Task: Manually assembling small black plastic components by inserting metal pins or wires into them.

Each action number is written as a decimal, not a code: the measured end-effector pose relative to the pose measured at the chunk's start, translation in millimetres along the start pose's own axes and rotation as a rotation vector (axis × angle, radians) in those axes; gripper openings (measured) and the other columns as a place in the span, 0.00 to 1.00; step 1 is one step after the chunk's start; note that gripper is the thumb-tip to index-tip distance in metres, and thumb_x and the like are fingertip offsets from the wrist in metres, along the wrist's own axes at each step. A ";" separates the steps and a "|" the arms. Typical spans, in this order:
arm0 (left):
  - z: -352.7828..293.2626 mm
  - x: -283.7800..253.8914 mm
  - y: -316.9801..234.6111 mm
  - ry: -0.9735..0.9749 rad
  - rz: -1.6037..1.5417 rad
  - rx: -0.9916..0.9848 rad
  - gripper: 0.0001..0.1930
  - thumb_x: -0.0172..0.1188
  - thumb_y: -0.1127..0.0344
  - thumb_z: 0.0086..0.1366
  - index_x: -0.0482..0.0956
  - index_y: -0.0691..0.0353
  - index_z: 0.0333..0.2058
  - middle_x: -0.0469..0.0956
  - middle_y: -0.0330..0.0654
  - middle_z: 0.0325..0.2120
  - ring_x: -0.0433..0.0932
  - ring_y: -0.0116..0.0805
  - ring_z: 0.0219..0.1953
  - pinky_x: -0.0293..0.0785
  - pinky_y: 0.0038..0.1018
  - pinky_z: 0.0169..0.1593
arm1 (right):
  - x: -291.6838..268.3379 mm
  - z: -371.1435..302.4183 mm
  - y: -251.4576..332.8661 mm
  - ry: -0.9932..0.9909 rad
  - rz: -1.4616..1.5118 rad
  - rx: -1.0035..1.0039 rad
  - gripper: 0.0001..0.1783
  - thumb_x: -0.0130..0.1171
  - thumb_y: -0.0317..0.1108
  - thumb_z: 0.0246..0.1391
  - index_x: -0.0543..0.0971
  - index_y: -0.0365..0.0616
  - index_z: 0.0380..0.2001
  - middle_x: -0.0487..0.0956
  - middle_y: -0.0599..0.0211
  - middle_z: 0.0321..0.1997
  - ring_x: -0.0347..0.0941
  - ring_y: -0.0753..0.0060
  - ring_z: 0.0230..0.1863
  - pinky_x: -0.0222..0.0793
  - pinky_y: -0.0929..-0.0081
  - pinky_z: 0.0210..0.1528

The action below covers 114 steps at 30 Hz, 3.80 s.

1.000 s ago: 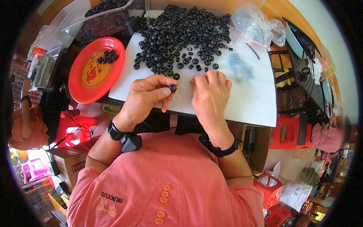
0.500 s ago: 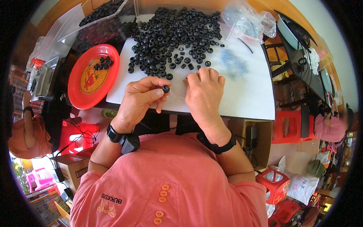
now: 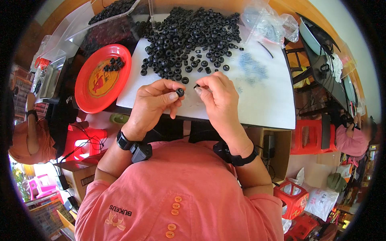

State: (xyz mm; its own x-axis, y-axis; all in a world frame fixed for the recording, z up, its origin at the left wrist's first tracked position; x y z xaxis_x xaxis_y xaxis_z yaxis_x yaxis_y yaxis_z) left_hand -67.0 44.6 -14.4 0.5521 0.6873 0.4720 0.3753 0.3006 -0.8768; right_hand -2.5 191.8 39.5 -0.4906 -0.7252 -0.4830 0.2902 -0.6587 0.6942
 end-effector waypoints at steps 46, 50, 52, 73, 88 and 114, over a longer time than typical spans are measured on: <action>6.1 -6.0 -1.6 -0.217 0.302 0.142 0.07 0.55 0.73 0.67 0.76 0.70 0.41 0.76 0.39 0.23 0.66 0.22 0.14 0.59 0.17 0.17 | 27.4 2.4 31.1 -0.178 -0.277 -0.297 0.12 0.62 0.36 0.36 0.72 0.43 0.21 0.71 0.59 0.25 0.70 0.53 0.28 0.64 0.58 0.30; -8.6 -12.7 -6.8 -0.234 0.365 0.159 0.07 0.54 0.73 0.67 0.76 0.70 0.40 0.76 0.39 0.23 0.67 0.22 0.14 0.60 0.17 0.17 | 34.6 -4.7 35.7 -0.222 -0.183 -0.331 0.10 0.61 0.35 0.37 0.72 0.44 0.21 0.71 0.59 0.24 0.70 0.52 0.27 0.64 0.57 0.30; -6.7 -1.7 -5.5 -0.225 0.393 0.130 0.08 0.53 0.72 0.67 0.76 0.71 0.41 0.76 0.39 0.22 0.69 0.23 0.15 0.62 0.18 0.18 | 29.8 -6.8 28.0 -0.222 -0.160 -0.288 0.08 0.60 0.31 0.36 0.71 0.44 0.22 0.71 0.59 0.26 0.70 0.51 0.29 0.64 0.55 0.30; -4.0 13.5 -3.3 -0.070 0.360 0.067 0.08 0.56 0.73 0.67 0.79 0.72 0.40 0.79 0.40 0.28 0.76 0.26 0.25 0.74 0.21 0.29 | 23.9 -7.1 28.0 -0.058 -0.271 -0.279 0.16 0.65 0.25 0.36 0.71 0.44 0.31 0.73 0.63 0.28 0.72 0.57 0.28 0.67 0.63 0.30; 1.2 9.7 -0.8 -0.008 0.314 0.026 0.06 0.59 0.70 0.65 0.78 0.69 0.33 0.78 0.39 0.24 0.75 0.23 0.23 0.71 0.19 0.24 | 30.3 -12.9 17.8 -0.019 -0.004 -0.133 0.11 0.64 0.20 0.42 0.73 0.40 0.29 0.70 0.64 0.19 0.68 0.66 0.16 0.63 0.71 0.19; 35.5 -14.8 -56.9 -0.343 1.724 0.452 0.47 0.52 0.31 0.62 0.54 0.62 0.68 0.55 0.73 0.63 0.53 0.75 0.64 0.51 0.60 0.64 | -26.9 -34.4 -7.7 -0.052 0.069 -0.062 0.08 0.64 0.19 0.48 0.78 0.39 0.33 0.75 0.65 0.23 0.68 0.71 0.21 0.62 0.75 0.23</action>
State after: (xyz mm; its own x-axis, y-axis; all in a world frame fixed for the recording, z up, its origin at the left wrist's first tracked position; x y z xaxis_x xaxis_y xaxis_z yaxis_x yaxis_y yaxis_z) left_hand -122.9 40.8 25.2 -0.1224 0.4621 -0.8783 -0.6293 -0.7205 -0.2914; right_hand 36.8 209.5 28.8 -0.5093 -0.7589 -0.4058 0.3743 -0.6199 0.6896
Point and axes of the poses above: each hand's wrist, its own z-axis towards the middle knuckle, its own x-axis out of the palm, y = z × x, the point moved 8 cm from there along z, towards the middle knuckle
